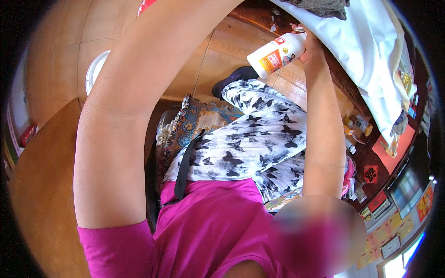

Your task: The person scrubs a wooden table with a steel wool pad and wipes it with a cloth. They lift the tablecloth to clean underneath and continue scrubbing the surface.

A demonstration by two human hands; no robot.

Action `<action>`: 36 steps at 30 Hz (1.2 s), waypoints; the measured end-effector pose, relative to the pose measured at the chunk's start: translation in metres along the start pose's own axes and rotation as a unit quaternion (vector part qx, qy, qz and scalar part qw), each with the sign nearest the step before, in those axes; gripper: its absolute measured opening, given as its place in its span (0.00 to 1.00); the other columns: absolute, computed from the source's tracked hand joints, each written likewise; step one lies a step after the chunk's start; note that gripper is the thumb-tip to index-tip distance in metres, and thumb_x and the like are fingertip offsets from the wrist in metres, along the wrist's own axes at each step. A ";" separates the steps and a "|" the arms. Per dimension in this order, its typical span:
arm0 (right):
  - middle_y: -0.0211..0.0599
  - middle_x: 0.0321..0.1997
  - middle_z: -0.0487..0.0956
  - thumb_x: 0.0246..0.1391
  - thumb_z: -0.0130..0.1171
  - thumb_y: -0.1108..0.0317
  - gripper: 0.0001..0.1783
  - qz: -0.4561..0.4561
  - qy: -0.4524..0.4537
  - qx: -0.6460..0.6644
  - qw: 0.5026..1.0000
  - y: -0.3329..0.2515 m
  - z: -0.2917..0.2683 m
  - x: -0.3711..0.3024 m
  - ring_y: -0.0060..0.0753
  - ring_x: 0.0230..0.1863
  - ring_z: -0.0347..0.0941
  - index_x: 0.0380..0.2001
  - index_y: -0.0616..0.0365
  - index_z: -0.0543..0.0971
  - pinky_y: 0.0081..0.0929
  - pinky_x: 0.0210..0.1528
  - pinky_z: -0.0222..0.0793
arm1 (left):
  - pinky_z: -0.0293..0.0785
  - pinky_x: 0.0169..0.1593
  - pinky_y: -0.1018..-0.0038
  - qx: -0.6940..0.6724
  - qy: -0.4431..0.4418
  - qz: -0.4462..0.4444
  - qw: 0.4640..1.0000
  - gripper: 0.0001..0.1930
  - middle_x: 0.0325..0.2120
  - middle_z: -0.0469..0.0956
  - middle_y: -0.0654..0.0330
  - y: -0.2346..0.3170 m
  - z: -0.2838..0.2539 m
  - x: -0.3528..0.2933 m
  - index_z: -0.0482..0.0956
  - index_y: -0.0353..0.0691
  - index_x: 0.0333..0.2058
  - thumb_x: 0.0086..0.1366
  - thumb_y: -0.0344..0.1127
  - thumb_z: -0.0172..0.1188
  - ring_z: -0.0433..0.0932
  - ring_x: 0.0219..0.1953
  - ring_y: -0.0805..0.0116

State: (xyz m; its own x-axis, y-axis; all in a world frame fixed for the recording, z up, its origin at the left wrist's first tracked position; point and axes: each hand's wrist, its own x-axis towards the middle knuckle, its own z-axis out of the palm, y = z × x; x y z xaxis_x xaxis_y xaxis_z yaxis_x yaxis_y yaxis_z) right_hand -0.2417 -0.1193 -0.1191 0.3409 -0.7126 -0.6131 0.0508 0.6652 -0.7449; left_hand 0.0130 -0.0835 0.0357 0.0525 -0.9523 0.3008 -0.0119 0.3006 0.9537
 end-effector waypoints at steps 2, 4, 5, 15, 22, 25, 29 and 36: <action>0.39 0.37 0.83 0.50 0.69 0.61 0.16 -0.021 -0.014 -0.004 1.000 -0.005 -0.022 0.017 0.36 0.37 0.79 0.40 0.55 0.79 0.40 0.42 0.78 | 0.78 0.41 0.66 0.030 0.017 0.014 0.999 0.27 0.29 0.83 0.48 0.002 0.003 0.005 0.83 0.28 0.35 0.61 0.54 0.61 0.82 0.32 0.61; 0.38 0.36 0.83 0.50 0.70 0.61 0.18 -0.008 -0.007 -0.004 1.000 -0.008 -0.014 0.027 0.35 0.36 0.79 0.41 0.55 0.79 0.40 0.41 0.78 | 0.78 0.41 0.66 0.023 0.022 0.006 0.999 0.26 0.28 0.83 0.48 0.003 0.002 0.003 0.83 0.29 0.35 0.61 0.54 0.61 0.82 0.32 0.61; 0.38 0.36 0.82 0.50 0.70 0.60 0.18 -0.003 -0.007 -0.008 1.000 -0.008 -0.012 0.029 0.35 0.36 0.79 0.41 0.54 0.79 0.40 0.41 0.78 | 0.78 0.41 0.65 0.018 0.024 0.002 1.000 0.26 0.28 0.83 0.48 0.003 0.002 0.003 0.83 0.29 0.35 0.61 0.54 0.61 0.82 0.32 0.61; 0.34 0.33 0.81 0.52 0.69 0.57 0.19 -0.032 0.110 -0.144 0.983 -0.013 -0.030 0.015 0.35 0.35 0.79 0.43 0.52 0.78 0.40 0.38 0.78 | 0.77 0.39 0.67 -0.025 0.003 0.028 0.999 0.24 0.26 0.83 0.52 0.002 0.003 0.002 0.83 0.29 0.34 0.63 0.51 0.61 0.80 0.29 0.64; 0.34 0.47 0.78 0.57 0.62 0.49 0.25 -0.081 0.031 0.002 0.996 -0.017 -0.068 -0.036 0.37 0.45 0.77 0.54 0.48 0.74 0.43 0.43 0.78 | 0.77 0.39 0.68 -0.025 -0.014 -0.002 1.000 0.24 0.27 0.83 0.54 0.003 0.000 0.004 0.83 0.30 0.33 0.64 0.52 0.61 0.80 0.30 0.68; 0.35 0.53 0.78 0.60 0.59 0.46 0.27 -0.097 -0.005 0.069 0.993 -0.019 -0.089 -0.057 0.39 0.49 0.76 0.57 0.46 0.73 0.45 0.46 0.78 | 0.77 0.39 0.68 -0.022 -0.015 -0.009 1.000 0.24 0.27 0.82 0.54 0.004 -0.001 0.002 0.82 0.30 0.33 0.64 0.52 0.61 0.79 0.30 0.68; 0.35 0.47 0.79 0.61 0.60 0.51 0.22 -0.050 0.163 0.063 0.983 -0.040 -0.098 -0.058 0.37 0.45 0.76 0.53 0.48 0.75 0.43 0.44 0.78 | 0.77 0.39 0.68 -0.018 -0.018 -0.015 1.000 0.23 0.27 0.82 0.54 0.004 0.001 0.000 0.82 0.31 0.33 0.64 0.52 0.61 0.79 0.30 0.68; 0.37 0.44 0.79 0.62 0.61 0.59 0.17 -0.005 0.262 -0.034 0.964 -0.041 -0.164 -0.077 0.36 0.41 0.75 0.51 0.52 0.78 0.40 0.42 0.77 | 0.76 0.39 0.68 -0.003 -0.018 -0.027 0.999 0.23 0.26 0.81 0.55 0.007 -0.001 -0.001 0.82 0.31 0.33 0.65 0.52 0.60 0.78 0.29 0.68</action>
State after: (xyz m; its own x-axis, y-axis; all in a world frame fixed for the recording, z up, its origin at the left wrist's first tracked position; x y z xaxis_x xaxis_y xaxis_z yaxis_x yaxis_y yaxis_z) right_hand -0.4242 -0.1281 -0.0845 -0.1821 -0.7457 -0.6409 -0.0165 0.6540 -0.7563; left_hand 0.0137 -0.0804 0.0419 0.0172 -0.9682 0.2498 -0.0046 0.2497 0.9683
